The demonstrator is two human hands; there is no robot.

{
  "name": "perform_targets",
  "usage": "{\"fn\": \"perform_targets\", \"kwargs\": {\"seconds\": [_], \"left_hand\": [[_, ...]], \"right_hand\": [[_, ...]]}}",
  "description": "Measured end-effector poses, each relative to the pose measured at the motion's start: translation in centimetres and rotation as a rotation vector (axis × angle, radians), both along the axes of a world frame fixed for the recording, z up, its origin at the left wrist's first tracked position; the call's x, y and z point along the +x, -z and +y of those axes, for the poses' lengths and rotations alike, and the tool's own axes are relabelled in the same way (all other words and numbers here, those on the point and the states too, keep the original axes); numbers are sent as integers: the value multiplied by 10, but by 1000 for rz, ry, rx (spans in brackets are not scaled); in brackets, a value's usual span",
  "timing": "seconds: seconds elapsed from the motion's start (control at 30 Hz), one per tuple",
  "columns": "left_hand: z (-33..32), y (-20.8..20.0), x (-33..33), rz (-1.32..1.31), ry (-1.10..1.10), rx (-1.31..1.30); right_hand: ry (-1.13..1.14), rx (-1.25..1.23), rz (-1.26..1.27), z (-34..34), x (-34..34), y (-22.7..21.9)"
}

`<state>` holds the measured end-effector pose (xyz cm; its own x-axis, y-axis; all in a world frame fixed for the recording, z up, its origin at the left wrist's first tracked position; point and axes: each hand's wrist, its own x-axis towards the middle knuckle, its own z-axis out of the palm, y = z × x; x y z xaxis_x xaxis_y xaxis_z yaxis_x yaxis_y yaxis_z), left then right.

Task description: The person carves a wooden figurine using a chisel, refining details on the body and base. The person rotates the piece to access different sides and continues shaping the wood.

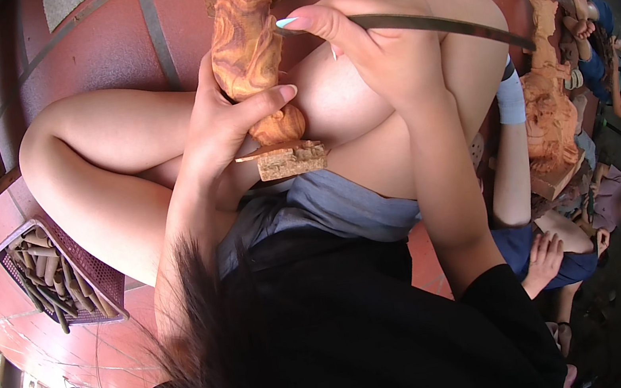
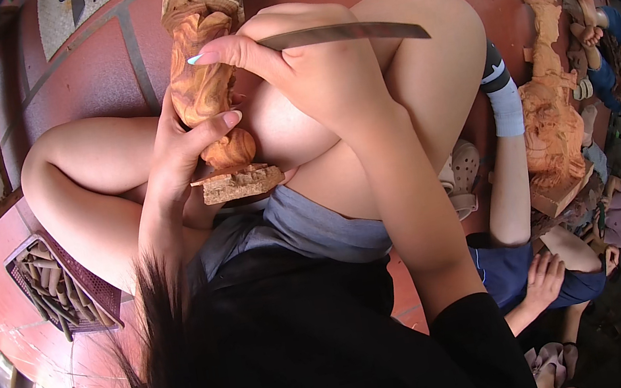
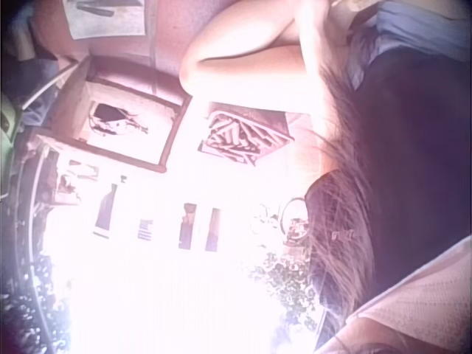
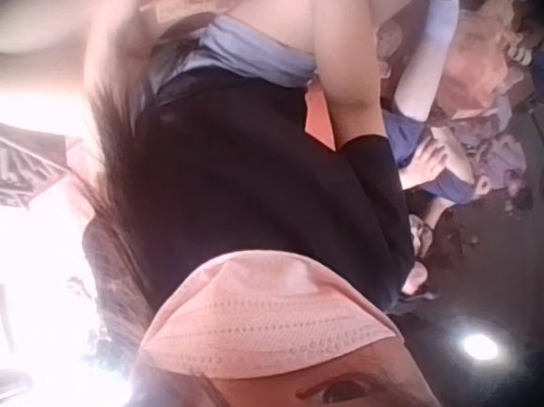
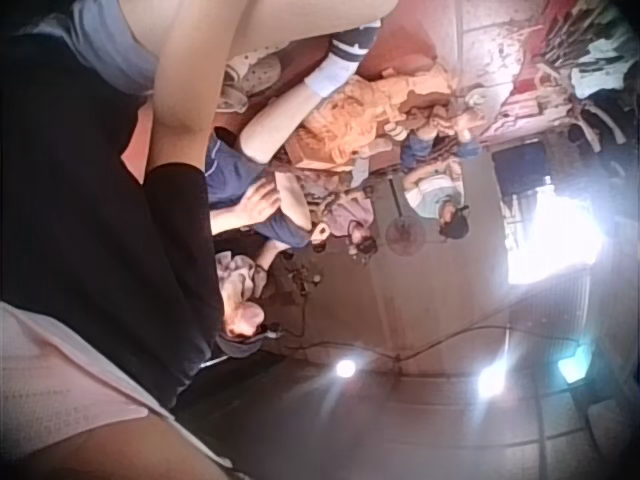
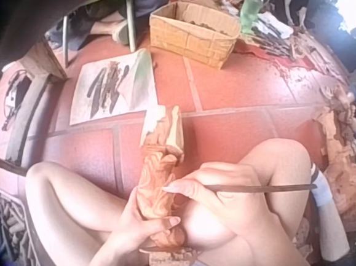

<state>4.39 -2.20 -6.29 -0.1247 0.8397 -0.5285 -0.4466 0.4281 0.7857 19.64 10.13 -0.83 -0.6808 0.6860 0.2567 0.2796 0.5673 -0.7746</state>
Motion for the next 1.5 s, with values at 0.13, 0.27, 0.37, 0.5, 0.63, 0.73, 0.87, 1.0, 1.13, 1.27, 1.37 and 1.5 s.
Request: {"fn": "perform_targets", "kwargs": {"seconds": [0.13, 0.27, 0.37, 0.5, 0.63, 0.73, 0.87, 1.0, 1.13, 1.27, 1.37, 1.5], "left_hand": [[0, 0, 1, -19, -17, 7], [-2, 3, 1, 40, 18, 41], [-2, 3, 0, -90, -68, 4], [14, 4, -7, -139, -91, -59], [45, -1, -17, -261, -116, -172], [57, 11, -24, -415, -42, -141], [59, 17, -23, -594, -80, -93], [56, 22, -22, -609, -140, -41], [50, -1, -27, -394, -77, -85], [42, -15, -22, -162, -21, 57], [38, -16, -10, -69, -104, 58], [28, -11, -9, -7, -142, -4]], "right_hand": [[-7, -21, 77, -1, -2, 1], [-41, -23, 92, -1, -2, -1], [-19, -174, 139, -1, 2, -6], [103, -300, 218, -2, 1, -14], [175, -318, 241, -4, -1, -14], [157, -313, 236, -3, 0, -11], [175, -299, 270, -3, -3, -12], [198, -270, 328, -3, -2, -11], [285, -306, 367, -3, 2, -12], [305, -339, 403, -4, 1, -12], [307, -327, 391, -4, -1, -12], [306, -317, 381, -5, 1, -13]]}}
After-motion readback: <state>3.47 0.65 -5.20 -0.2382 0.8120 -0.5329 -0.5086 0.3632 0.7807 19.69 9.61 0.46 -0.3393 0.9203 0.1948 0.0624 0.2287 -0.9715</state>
